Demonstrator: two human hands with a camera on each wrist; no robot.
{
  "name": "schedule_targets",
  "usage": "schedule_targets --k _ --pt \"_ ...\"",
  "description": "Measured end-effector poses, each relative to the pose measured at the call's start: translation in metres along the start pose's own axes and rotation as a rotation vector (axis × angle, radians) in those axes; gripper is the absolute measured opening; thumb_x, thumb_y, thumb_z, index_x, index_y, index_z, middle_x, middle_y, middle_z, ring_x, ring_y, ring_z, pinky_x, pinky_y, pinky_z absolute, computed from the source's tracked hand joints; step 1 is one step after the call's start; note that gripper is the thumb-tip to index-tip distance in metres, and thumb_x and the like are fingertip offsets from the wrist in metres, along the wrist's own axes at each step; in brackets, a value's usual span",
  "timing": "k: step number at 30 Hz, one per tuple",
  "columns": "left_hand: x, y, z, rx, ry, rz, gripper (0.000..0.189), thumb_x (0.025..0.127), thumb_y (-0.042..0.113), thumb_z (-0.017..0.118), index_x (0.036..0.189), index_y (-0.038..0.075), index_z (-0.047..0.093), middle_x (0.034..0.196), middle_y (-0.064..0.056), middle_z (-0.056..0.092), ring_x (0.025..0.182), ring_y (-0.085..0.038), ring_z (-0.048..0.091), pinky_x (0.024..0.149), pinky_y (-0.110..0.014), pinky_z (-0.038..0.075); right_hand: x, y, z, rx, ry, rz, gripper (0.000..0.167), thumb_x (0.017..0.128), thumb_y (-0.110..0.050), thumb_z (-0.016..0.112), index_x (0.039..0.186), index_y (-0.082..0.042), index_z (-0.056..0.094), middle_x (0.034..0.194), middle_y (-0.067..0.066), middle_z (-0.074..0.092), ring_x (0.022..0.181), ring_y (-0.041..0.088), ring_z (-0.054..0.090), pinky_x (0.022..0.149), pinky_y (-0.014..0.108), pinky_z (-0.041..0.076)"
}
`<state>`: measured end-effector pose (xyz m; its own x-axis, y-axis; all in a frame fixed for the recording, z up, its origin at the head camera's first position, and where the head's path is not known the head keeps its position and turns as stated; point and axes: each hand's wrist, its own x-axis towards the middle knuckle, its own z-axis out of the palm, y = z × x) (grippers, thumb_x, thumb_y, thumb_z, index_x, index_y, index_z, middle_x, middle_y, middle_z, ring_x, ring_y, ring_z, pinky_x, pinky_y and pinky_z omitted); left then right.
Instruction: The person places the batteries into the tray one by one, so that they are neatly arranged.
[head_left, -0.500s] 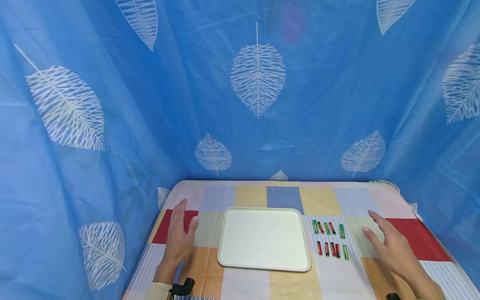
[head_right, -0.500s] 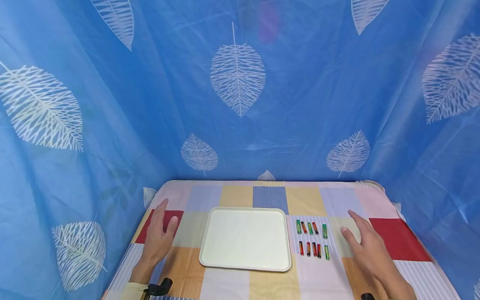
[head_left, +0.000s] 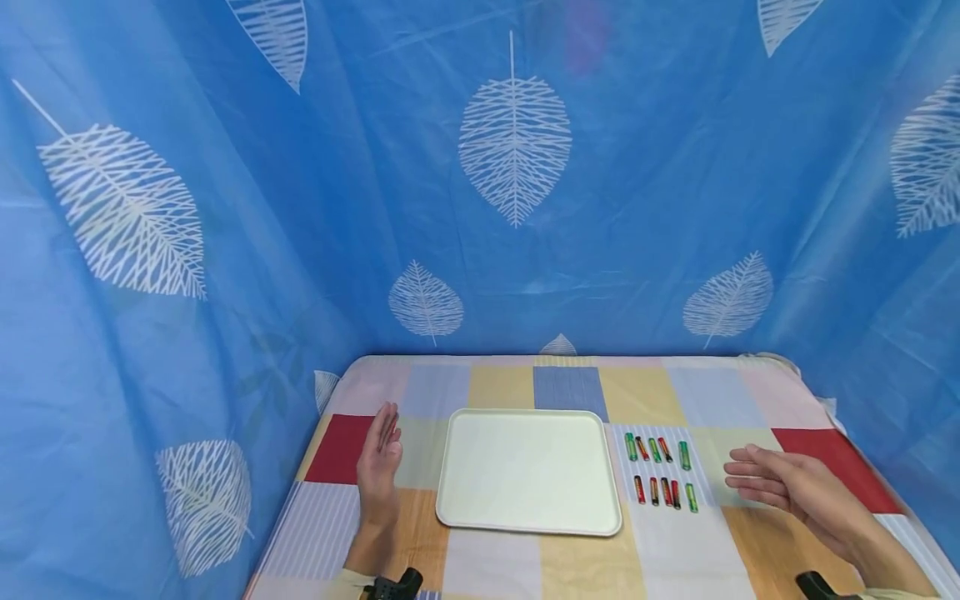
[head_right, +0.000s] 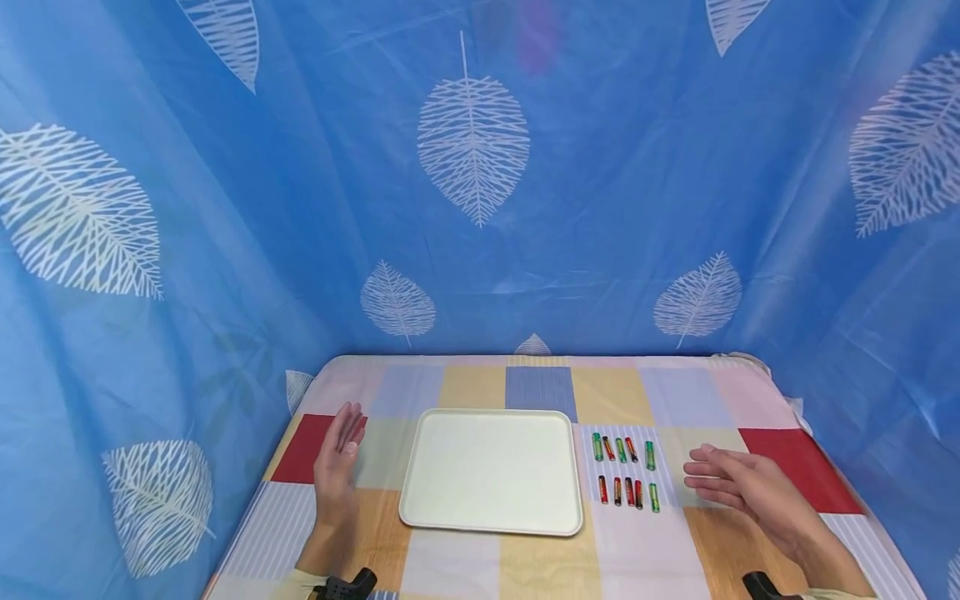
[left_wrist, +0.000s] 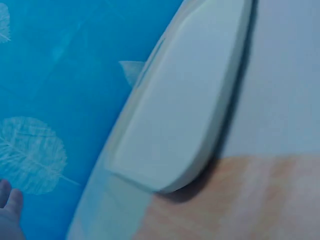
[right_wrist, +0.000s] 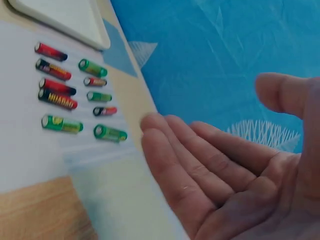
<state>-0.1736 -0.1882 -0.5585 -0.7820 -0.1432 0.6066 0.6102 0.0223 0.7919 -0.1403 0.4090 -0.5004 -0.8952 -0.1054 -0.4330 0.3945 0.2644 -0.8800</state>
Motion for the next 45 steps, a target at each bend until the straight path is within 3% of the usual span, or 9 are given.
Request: schedule_targets --k 2,5,9,14,20,24,29,39,45 --pt "-0.005 -0.006 0.005 -0.012 0.017 -0.052 0.058 0.106 -0.007 0.044 0.162 -0.016 0.035 0.167 -0.022 0.049 0.153 -0.012 0.051 0.125 -0.021 0.041 0.001 0.004 -0.005 0.033 -0.025 0.036 0.069 0.118 -0.043 0.044 0.154 0.016 0.048 0.13 0.011 0.08 0.112 0.019 0.081 0.097 0.037 0.065" --pt "-0.013 -0.014 0.012 0.028 0.013 -0.192 0.055 0.109 0.002 0.045 0.162 -0.01 0.041 0.168 -0.028 0.047 0.152 -0.01 0.051 0.121 -0.016 0.04 0.004 0.012 -0.009 0.068 -0.062 0.072 0.063 0.117 -0.04 0.05 0.146 0.015 0.058 0.124 0.012 0.082 0.11 0.021 0.082 0.096 0.038 0.066" --pt "-0.022 -0.023 0.017 0.099 -0.05 -0.372 0.054 0.115 0.016 0.042 0.166 -0.002 0.042 0.172 -0.026 0.04 0.159 -0.025 0.044 0.117 -0.008 0.034 0.009 0.021 -0.008 0.071 -0.095 0.107 0.059 0.115 -0.037 0.056 0.142 0.015 0.062 0.122 0.013 0.082 0.109 0.022 0.081 0.096 0.037 0.066" --pt "-0.027 -0.032 0.019 0.115 -0.163 -0.461 0.056 0.118 0.021 0.039 0.168 -0.002 0.036 0.175 -0.026 0.036 0.163 -0.047 0.032 0.116 -0.007 0.033 0.013 0.029 -0.003 0.056 -0.081 0.143 0.056 0.113 -0.037 0.061 0.138 0.013 0.067 0.116 0.011 0.083 0.104 0.021 0.082 0.092 0.035 0.067" --pt "-0.026 -0.04 0.016 0.181 -0.257 -0.481 0.052 0.116 0.015 0.045 0.167 0.0 0.041 0.171 -0.025 0.044 0.16 -0.045 0.04 0.12 -0.013 0.036 0.015 0.033 0.005 0.023 -0.028 0.178 0.061 0.112 -0.039 0.063 0.135 0.017 0.066 0.113 0.013 0.083 0.1 0.022 0.082 0.09 0.036 0.067" --pt "-0.024 -0.045 0.011 0.329 -0.294 -0.431 0.05 0.111 0.01 0.057 0.16 0.006 0.054 0.163 -0.019 0.056 0.155 -0.041 0.05 0.127 -0.039 0.044 0.02 0.035 0.012 -0.041 0.001 0.184 0.065 0.111 -0.038 0.064 0.138 0.021 0.061 0.114 0.014 0.082 0.1 0.02 0.081 0.089 0.036 0.068" --pt "-0.025 -0.052 0.002 0.509 -0.355 -0.375 0.052 0.105 0.008 0.065 0.156 0.012 0.06 0.163 -0.02 0.056 0.157 -0.046 0.045 0.125 -0.068 0.036 0.027 0.037 0.021 -0.11 0.007 0.171 0.061 0.109 -0.033 0.068 0.137 0.021 0.062 0.114 0.015 0.082 0.099 0.021 0.08 0.088 0.039 0.068" --pt "-0.023 -0.054 -0.004 0.596 -0.48 -0.35 0.059 0.1 0.001 0.066 0.157 0.01 0.058 0.163 -0.021 0.055 0.159 -0.049 0.039 0.124 -0.079 0.028 0.039 0.037 0.035 -0.134 0.029 0.144 0.048 0.106 -0.029 0.073 0.124 0.015 0.072 0.103 0.008 0.082 0.089 0.018 0.078 0.082 0.035 0.068" --pt "-0.019 -0.052 -0.001 0.597 -0.507 -0.412 0.057 0.1 0.0 0.066 0.157 0.008 0.059 0.168 -0.028 0.045 0.159 -0.053 0.037 0.122 -0.083 0.026 0.041 0.035 0.039 -0.163 0.046 0.117 0.042 0.106 -0.027 0.072 0.119 0.012 0.075 0.095 0.005 0.082 0.083 0.015 0.077 0.075 0.03 0.067"
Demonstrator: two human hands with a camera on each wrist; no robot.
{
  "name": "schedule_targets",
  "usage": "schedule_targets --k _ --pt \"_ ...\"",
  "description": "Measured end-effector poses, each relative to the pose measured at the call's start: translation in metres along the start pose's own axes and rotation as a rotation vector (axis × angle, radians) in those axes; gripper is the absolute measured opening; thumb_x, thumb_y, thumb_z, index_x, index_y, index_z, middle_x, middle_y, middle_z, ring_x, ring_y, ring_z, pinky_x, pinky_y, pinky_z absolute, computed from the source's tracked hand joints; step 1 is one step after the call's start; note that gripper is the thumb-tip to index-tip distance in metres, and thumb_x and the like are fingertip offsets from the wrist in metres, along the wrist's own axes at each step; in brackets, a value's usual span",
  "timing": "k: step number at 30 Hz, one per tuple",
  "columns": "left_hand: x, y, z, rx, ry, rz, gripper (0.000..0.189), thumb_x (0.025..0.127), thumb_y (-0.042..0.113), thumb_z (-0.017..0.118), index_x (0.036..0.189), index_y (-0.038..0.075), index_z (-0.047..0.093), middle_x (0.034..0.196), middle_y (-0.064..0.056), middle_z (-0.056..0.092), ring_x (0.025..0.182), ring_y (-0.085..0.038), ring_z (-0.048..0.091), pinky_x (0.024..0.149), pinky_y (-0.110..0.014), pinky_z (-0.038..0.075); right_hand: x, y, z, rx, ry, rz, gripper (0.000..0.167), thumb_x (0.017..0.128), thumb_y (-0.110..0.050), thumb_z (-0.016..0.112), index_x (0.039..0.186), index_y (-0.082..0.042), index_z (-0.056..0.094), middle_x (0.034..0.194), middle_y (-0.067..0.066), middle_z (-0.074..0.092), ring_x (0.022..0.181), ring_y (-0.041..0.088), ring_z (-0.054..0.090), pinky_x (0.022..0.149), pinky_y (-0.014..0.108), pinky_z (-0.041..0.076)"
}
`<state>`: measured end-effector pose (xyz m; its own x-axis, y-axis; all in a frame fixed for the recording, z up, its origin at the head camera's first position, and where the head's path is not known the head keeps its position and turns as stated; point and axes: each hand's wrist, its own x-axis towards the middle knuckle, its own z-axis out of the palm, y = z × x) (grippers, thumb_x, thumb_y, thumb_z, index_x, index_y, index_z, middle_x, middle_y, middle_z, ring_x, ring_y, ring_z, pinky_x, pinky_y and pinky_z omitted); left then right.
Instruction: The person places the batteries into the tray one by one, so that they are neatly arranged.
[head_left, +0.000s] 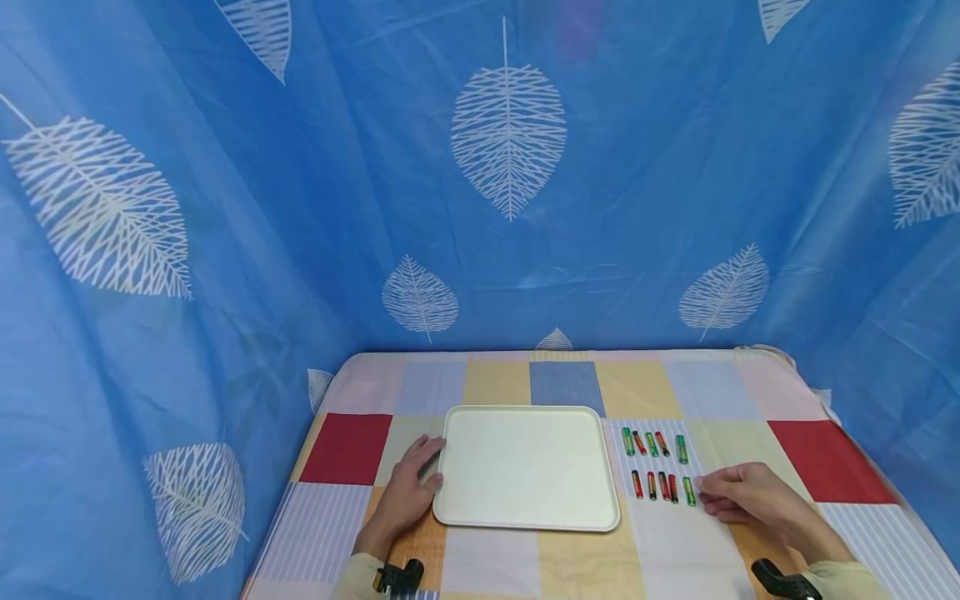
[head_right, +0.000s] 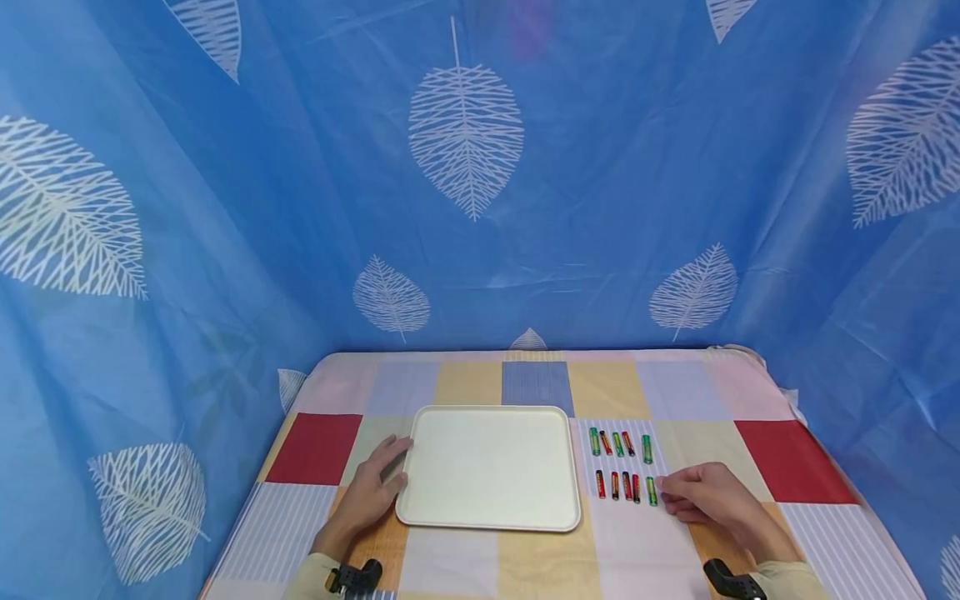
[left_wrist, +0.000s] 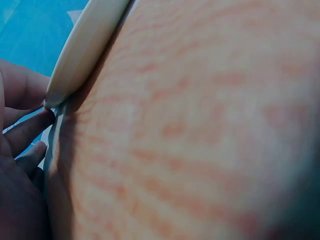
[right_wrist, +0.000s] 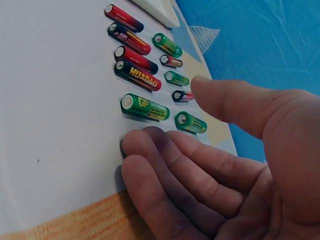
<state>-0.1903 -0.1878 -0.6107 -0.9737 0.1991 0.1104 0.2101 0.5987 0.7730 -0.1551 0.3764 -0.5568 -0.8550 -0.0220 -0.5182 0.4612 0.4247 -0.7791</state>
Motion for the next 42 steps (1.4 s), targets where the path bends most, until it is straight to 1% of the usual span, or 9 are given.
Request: schedule_targets --k 2,7,16,21,26,32,34,37,42 --pt "0.001 0.002 -0.001 -0.005 -0.004 -0.011 0.056 0.1 0.001 0.067 0.156 0.008 0.06 0.169 -0.029 0.044 0.159 -0.054 0.037 0.122 -0.083 0.027 0.002 -0.002 0.002 -0.026 0.024 -0.002 0.04 0.105 -0.027 0.073 0.116 0.011 0.077 0.092 0.004 0.082 0.079 0.015 0.076 0.073 0.029 0.067" --pt "0.002 0.001 -0.001 0.002 -0.002 -0.034 0.056 0.1 0.003 0.068 0.156 0.01 0.061 0.169 -0.027 0.044 0.159 -0.054 0.037 0.122 -0.082 0.029 0.006 -0.005 0.008 -0.082 0.096 0.034 0.035 0.102 -0.029 0.078 0.108 0.006 0.079 0.084 0.004 0.078 0.071 0.016 0.073 0.069 0.028 0.065" --pt "-0.002 -0.001 0.0 0.003 0.0 -0.07 0.057 0.101 0.005 0.07 0.156 0.012 0.061 0.171 -0.028 0.042 0.158 -0.055 0.038 0.125 -0.077 0.031 0.01 -0.006 0.015 -0.125 0.14 0.068 0.032 0.097 -0.029 0.083 0.099 0.002 0.08 0.075 0.005 0.075 0.065 0.015 0.07 0.064 0.028 0.063" --pt "-0.002 0.0 0.0 -0.004 0.001 -0.055 0.057 0.1 0.005 0.071 0.156 0.012 0.062 0.17 -0.029 0.043 0.157 -0.056 0.039 0.124 -0.078 0.032 0.012 -0.007 0.019 -0.145 0.173 0.073 0.031 0.094 -0.029 0.087 0.092 0.001 0.079 0.071 0.005 0.073 0.061 0.014 0.067 0.061 0.027 0.061" --pt "-0.003 0.0 0.0 -0.007 -0.002 -0.043 0.057 0.1 0.004 0.07 0.155 0.012 0.063 0.169 -0.029 0.044 0.157 -0.056 0.039 0.123 -0.077 0.033 0.012 -0.01 0.023 -0.201 0.204 0.09 0.028 0.091 -0.026 0.089 0.088 -0.002 0.076 0.07 0.006 0.071 0.06 0.016 0.064 0.059 0.028 0.056" --pt "-0.002 0.001 -0.001 0.012 0.002 -0.045 0.056 0.1 0.005 0.07 0.156 0.012 0.062 0.169 -0.027 0.044 0.157 -0.055 0.04 0.123 -0.077 0.034 0.012 -0.016 0.027 -0.326 0.215 0.039 0.023 0.091 -0.021 0.088 0.087 -0.001 0.077 0.07 0.006 0.069 0.061 0.018 0.062 0.059 0.03 0.055" --pt "-0.001 0.002 -0.001 0.012 0.002 -0.043 0.056 0.1 0.006 0.07 0.156 0.012 0.062 0.169 -0.027 0.045 0.157 -0.055 0.04 0.123 -0.077 0.034 0.011 -0.018 0.026 -0.343 0.217 0.032 0.021 0.091 -0.019 0.087 0.087 -0.001 0.077 0.07 0.006 0.069 0.062 0.018 0.063 0.059 0.03 0.056" --pt "-0.001 0.003 -0.001 0.012 -0.002 -0.049 0.057 0.1 0.006 0.07 0.156 0.011 0.062 0.169 -0.028 0.044 0.157 -0.056 0.04 0.123 -0.077 0.034 0.011 -0.017 0.024 -0.324 0.209 0.048 0.02 0.091 -0.019 0.086 0.088 -0.001 0.076 0.071 0.006 0.069 0.062 0.018 0.063 0.06 0.03 0.056" --pt "-0.001 0.003 -0.001 0.01 -0.006 -0.05 0.058 0.099 0.005 0.07 0.156 0.012 0.062 0.169 -0.028 0.044 0.156 -0.056 0.04 0.123 -0.077 0.033 0.01 -0.009 0.017 -0.248 0.194 0.065 0.022 0.093 -0.018 0.082 0.097 0.003 0.077 0.076 0.006 0.071 0.066 0.017 0.066 0.063 0.03 0.061"
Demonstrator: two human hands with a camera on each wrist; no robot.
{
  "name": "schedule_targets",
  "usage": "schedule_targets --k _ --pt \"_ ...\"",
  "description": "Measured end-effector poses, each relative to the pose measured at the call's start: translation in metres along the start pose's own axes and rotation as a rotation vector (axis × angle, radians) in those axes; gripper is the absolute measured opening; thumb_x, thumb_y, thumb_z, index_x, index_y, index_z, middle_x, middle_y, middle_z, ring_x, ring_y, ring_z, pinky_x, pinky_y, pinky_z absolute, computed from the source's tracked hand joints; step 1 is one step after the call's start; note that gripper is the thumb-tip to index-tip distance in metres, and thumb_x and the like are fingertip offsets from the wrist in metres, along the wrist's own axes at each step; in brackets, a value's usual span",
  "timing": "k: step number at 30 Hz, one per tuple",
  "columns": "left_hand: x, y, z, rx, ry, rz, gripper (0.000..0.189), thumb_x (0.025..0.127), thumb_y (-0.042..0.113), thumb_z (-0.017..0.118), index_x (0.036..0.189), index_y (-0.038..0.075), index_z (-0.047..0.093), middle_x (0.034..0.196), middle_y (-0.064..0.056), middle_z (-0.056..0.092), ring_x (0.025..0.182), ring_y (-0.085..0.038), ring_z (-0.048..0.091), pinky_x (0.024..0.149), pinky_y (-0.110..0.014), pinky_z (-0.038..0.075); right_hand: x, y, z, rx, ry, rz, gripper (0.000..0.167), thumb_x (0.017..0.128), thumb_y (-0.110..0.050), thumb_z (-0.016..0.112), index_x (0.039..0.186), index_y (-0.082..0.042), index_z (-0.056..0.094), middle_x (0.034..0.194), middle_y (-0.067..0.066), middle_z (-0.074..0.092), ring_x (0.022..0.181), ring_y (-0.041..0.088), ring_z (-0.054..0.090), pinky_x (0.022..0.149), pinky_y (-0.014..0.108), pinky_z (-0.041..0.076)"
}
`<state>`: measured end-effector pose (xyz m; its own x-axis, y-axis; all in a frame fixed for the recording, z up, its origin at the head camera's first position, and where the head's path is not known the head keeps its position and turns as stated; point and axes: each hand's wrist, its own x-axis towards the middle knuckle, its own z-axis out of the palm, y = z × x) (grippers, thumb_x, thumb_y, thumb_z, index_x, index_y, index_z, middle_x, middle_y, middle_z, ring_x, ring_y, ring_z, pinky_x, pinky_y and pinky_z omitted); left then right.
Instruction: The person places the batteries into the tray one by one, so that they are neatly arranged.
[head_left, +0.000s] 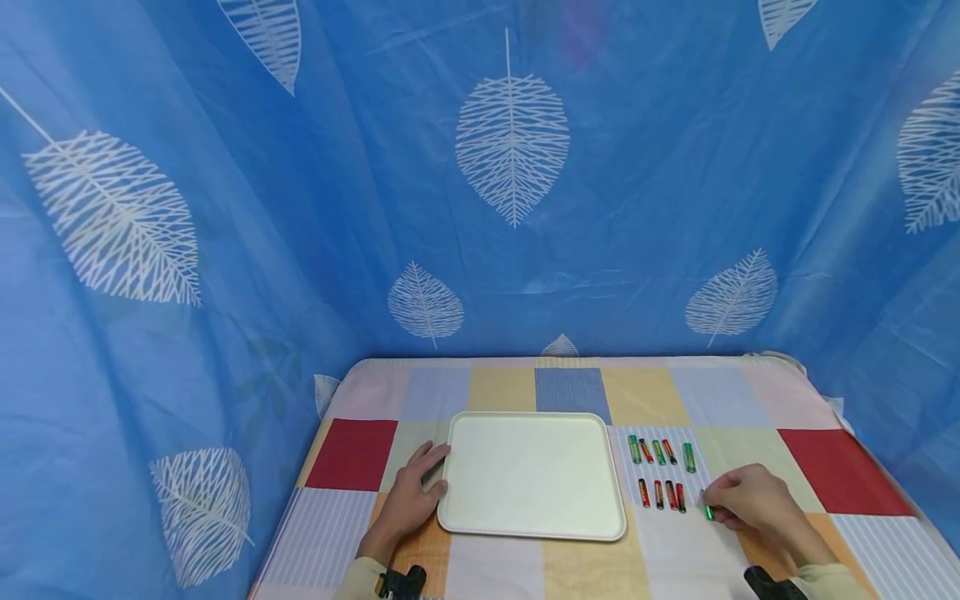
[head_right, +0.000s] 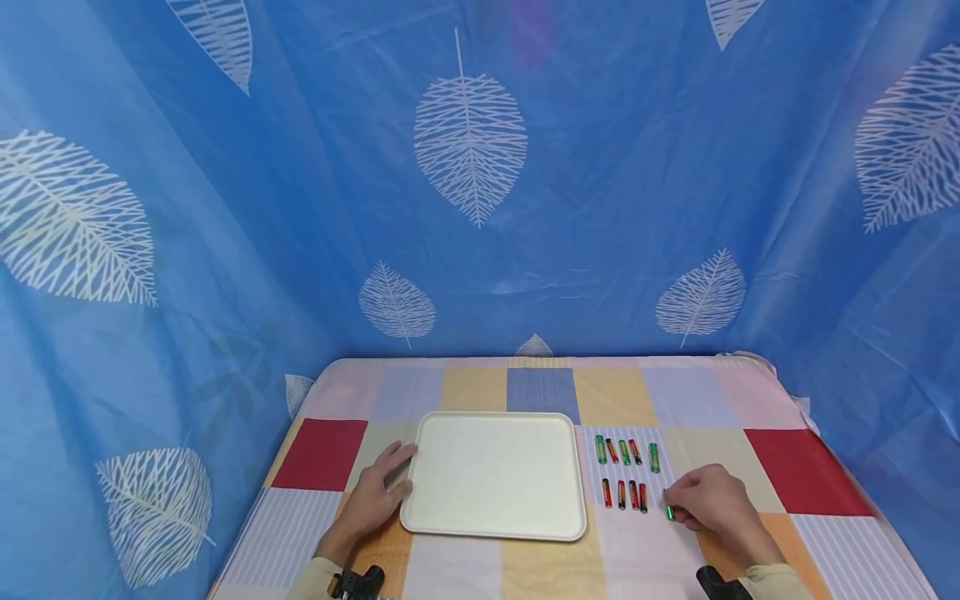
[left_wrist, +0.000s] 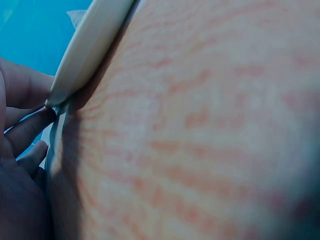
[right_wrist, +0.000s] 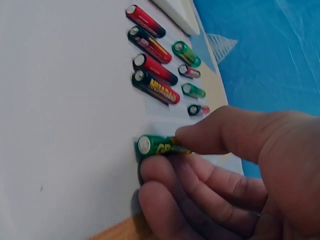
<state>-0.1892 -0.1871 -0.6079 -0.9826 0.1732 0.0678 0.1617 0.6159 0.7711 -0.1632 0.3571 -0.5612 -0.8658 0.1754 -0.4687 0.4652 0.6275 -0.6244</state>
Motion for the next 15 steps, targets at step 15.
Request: schedule_targets --k 15 --pt "0.001 -0.001 0.001 -0.011 0.005 0.015 0.056 0.099 0.004 0.071 0.154 0.012 0.063 0.168 -0.026 0.047 0.157 -0.054 0.04 0.123 -0.076 0.034 0.001 0.027 -0.024 0.72 -0.347 -0.017 0.016 0.111 -0.018 0.064 0.115 -0.007 0.074 0.101 0.004 0.082 0.093 0.015 0.081 0.088 0.032 0.067"
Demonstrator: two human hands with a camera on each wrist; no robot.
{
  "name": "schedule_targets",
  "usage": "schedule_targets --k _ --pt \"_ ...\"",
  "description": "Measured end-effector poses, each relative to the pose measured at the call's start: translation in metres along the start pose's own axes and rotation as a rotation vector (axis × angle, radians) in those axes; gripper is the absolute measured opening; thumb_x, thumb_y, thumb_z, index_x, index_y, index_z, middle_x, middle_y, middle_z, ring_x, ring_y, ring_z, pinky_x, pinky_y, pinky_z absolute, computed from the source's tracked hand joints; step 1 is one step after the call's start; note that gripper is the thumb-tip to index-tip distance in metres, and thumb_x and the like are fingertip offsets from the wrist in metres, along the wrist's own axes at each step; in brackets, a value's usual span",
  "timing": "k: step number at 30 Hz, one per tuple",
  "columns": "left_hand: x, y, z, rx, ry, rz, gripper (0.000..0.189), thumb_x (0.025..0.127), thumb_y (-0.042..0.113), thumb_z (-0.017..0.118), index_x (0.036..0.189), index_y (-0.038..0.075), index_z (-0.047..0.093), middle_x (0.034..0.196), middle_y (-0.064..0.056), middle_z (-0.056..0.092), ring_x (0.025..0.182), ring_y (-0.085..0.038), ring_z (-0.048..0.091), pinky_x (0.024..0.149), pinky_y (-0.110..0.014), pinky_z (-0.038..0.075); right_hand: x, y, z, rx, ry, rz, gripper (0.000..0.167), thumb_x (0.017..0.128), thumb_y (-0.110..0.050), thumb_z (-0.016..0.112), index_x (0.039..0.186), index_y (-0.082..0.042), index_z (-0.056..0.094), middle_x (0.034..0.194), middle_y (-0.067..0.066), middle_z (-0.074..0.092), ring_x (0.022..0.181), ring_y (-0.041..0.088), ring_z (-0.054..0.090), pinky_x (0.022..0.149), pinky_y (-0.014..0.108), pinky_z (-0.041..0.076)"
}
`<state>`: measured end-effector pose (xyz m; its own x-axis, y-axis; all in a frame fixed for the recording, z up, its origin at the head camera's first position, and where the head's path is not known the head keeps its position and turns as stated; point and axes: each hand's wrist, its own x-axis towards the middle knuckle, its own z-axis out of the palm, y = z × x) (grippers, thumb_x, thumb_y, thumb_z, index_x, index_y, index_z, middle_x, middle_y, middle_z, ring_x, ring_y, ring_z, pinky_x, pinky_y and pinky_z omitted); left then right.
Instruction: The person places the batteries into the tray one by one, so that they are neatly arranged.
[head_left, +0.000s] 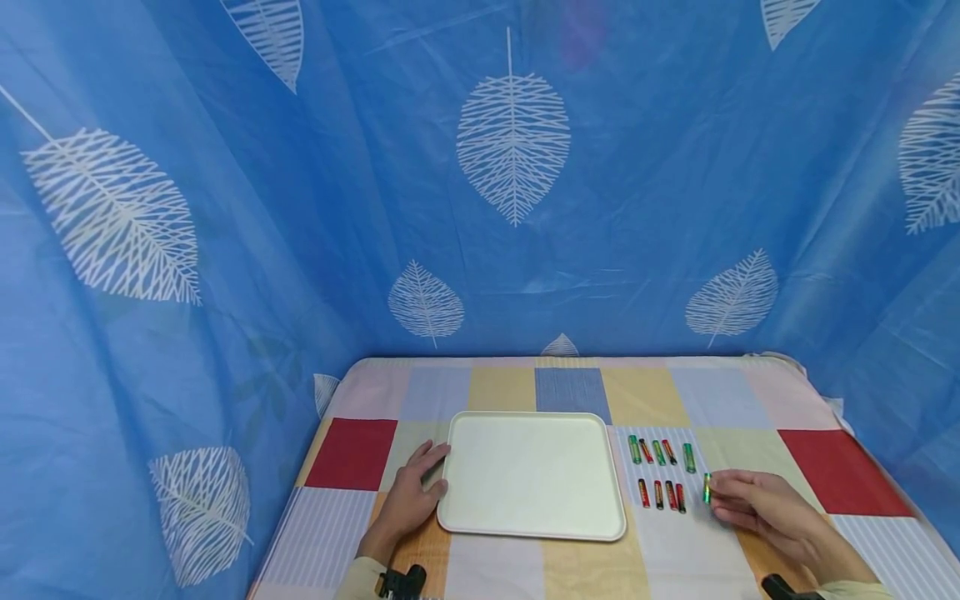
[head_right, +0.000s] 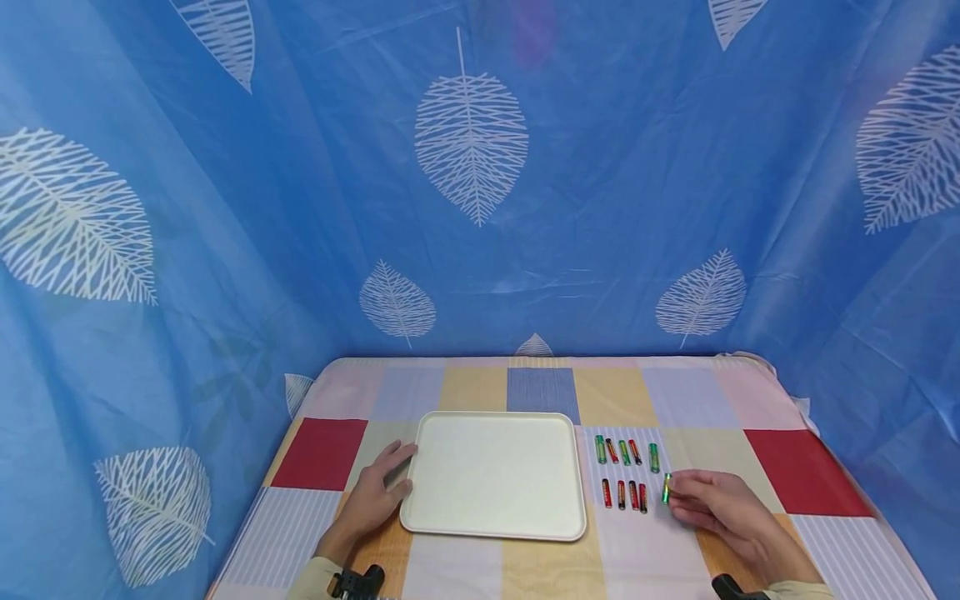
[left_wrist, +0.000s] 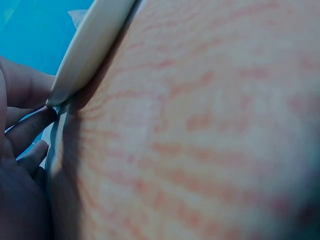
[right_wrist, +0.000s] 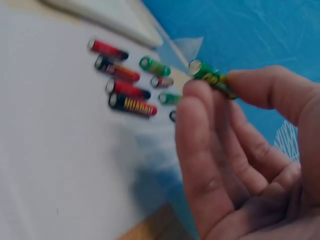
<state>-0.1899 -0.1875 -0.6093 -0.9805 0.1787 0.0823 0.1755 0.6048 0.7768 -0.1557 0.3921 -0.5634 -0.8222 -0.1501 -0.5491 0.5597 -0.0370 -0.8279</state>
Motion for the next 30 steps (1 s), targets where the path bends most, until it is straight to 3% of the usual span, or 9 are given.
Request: schedule_targets --k 4,11,16,21,30 --pt "-0.001 -0.001 0.0 -0.004 0.0 0.004 0.056 0.099 0.004 0.07 0.154 0.011 0.063 0.167 -0.027 0.047 0.157 -0.054 0.04 0.124 -0.074 0.035 -0.003 -0.004 0.004 0.081 -0.091 -0.012 0.014 0.113 -0.021 0.061 0.115 -0.013 0.073 0.107 0.003 0.081 0.098 0.015 0.081 0.095 0.033 0.066" --pt "-0.002 -0.002 -0.001 -0.005 -0.003 -0.009 0.056 0.1 0.005 0.07 0.155 0.011 0.063 0.168 -0.026 0.047 0.158 -0.053 0.039 0.124 -0.073 0.035 -0.002 -0.012 0.026 0.059 -0.176 -0.065 0.02 0.114 -0.02 0.058 0.126 -0.008 0.069 0.11 0.003 0.08 0.102 0.013 0.08 0.096 0.032 0.065" --pt "-0.001 -0.003 -0.001 0.005 -0.009 0.001 0.056 0.101 0.005 0.069 0.156 0.011 0.062 0.168 -0.025 0.047 0.159 -0.052 0.039 0.124 -0.072 0.036 0.004 -0.018 0.046 0.024 -0.176 -0.094 0.04 0.114 -0.019 0.059 0.144 0.007 0.056 0.11 0.002 0.079 0.102 0.012 0.079 0.094 0.031 0.065" --pt "-0.002 -0.004 -0.002 -0.006 -0.019 0.008 0.057 0.1 0.005 0.07 0.155 0.01 0.062 0.168 -0.029 0.045 0.157 -0.054 0.041 0.123 -0.073 0.037 0.011 -0.026 0.065 -0.045 -0.12 -0.103 0.053 0.111 -0.02 0.064 0.149 0.014 0.048 0.106 0.002 0.078 0.098 0.01 0.078 0.091 0.03 0.066" --pt "-0.002 -0.002 -0.005 0.009 -0.014 -0.015 0.057 0.1 0.008 0.072 0.156 0.01 0.062 0.169 -0.028 0.044 0.156 -0.055 0.042 0.123 -0.072 0.038 0.035 -0.048 0.105 -0.144 -0.135 -0.153 0.038 0.107 -0.02 0.071 0.132 0.008 0.067 0.103 0.005 0.077 0.094 0.013 0.079 0.086 0.028 0.067"
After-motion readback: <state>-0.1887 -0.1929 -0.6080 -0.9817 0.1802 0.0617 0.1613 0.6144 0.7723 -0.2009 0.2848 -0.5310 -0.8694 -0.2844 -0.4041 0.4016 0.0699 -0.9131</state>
